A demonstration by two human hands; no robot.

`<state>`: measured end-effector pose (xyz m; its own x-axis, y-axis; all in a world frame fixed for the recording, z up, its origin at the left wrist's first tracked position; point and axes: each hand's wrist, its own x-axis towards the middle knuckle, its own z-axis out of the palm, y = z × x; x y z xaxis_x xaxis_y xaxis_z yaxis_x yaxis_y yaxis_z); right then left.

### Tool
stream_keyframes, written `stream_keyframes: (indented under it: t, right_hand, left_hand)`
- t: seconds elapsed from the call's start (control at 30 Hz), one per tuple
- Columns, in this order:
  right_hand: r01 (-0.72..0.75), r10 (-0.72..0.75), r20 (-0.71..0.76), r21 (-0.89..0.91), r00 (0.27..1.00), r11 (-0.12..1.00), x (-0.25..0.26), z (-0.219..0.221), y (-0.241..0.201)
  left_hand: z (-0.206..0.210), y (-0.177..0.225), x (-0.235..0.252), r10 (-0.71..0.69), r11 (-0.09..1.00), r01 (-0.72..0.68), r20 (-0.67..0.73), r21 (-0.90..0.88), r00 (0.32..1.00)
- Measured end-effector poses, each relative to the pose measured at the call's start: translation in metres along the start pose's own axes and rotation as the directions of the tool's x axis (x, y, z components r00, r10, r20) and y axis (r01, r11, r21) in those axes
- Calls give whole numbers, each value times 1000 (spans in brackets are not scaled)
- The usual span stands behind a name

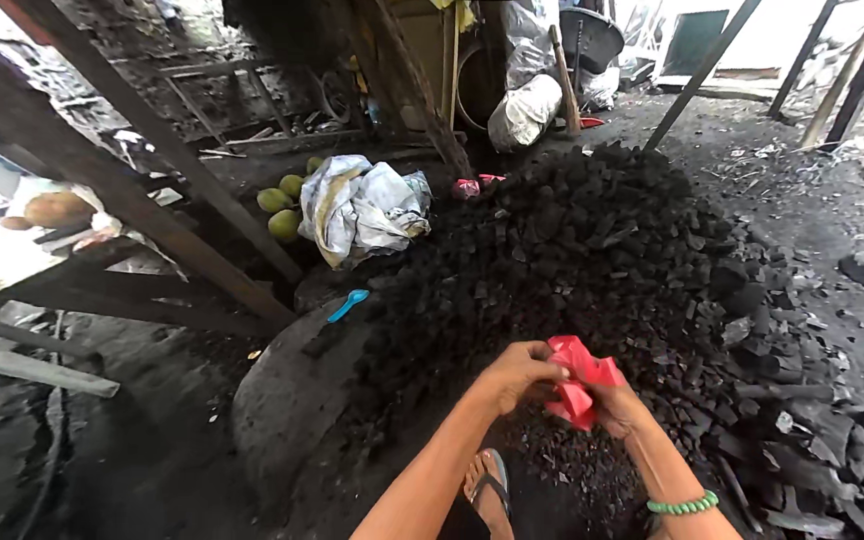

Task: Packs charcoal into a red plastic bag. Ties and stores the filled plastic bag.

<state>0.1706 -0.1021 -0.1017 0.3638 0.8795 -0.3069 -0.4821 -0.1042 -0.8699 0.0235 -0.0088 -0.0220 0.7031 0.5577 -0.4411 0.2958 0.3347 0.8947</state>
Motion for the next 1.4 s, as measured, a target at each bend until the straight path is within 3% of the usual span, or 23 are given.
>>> stream_keyframes:
  t: [0.07, 0.13, 0.23, 0.3, 0.37, 0.47, 0.5, 0.53, 0.6, 0.67, 0.73, 0.8, 0.9, 1.0, 1.13, 1.27, 1.4]
  right_hand:
    - [114, -127, -22, -312, 992, 943, 14, -19, 0]
    - [101, -160, -37, -630, 986, 770, 25, -43, -1]
    - [30, -127, -44, -847, 991, 530, 36, -74, 9]
    - [42, -60, 16, -888, 998, 459, 37, -78, 12]
    - [95, 18, 128, -815, 992, 572, 37, -63, 9]
    - [263, -17, 345, -682, 939, 682, 41, -31, -11]
    - [337, -60, 403, -664, 913, 667, 47, -27, -22]
    - [381, -96, 430, -648, 898, 659, 55, -26, -35]
    - [394, -139, 432, -584, 891, 710, 77, -36, -62]
    - [315, -43, 457, -540, 888, 780, 108, -47, -85]
    - [305, 35, 478, -613, 878, 729, 145, -45, -101]
    - [393, -56, 426, -767, 903, 506, 189, -31, -113]
    - [406, -326, 383, -914, 864, 5, 265, -3, -124]
    - [324, -346, 377, -924, 859, -202, 313, 23, -127]
    - [180, -312, 223, -970, 923, -163, 334, 20, -118]
    - [100, -301, 143, -983, 943, -154, 317, -2, -122]
    - [8, -302, 29, -997, 953, -72, 296, -18, -105]
  left_hand:
    - [-11, 0, -4, 63, 960, -63, -8, -272, 998]
    - [-20, -1, -6, 140, 869, -150, -58, -472, 989]
    - [-28, 2, 0, 158, 783, -260, -225, -564, 962]
    - [-29, -2, 12, 149, 874, -243, -243, -421, 959]
    - [-24, -5, 23, 152, 961, -187, -179, -204, 972]
    - [-15, -5, 34, 131, 975, -152, 136, 162, 982]
    - [-19, -2, 34, 106, 918, -178, 212, 355, 971]
    - [-27, 2, 33, 70, 808, -175, 203, 563, 977]
    - [-53, 2, 33, 29, 509, 34, -56, 860, 998]
    - [-73, 3, 34, 51, 393, 278, -323, 876, 945]
    - [-78, 10, 35, 59, 398, 378, -434, 836, 899]
    - [-76, 16, 35, 13, 382, 405, -443, 830, 896]
    - [-63, 21, 31, -100, 288, 371, -358, 883, 928]
    - [-50, 19, 25, -248, 239, 272, -212, 932, 945]
    - [-45, 12, 20, -349, 224, 212, -125, 951, 929]
    - [-58, 5, 16, -410, 182, 247, -154, 952, 899]
    - [-67, 2, 15, -413, 163, 263, -176, 951, 894]
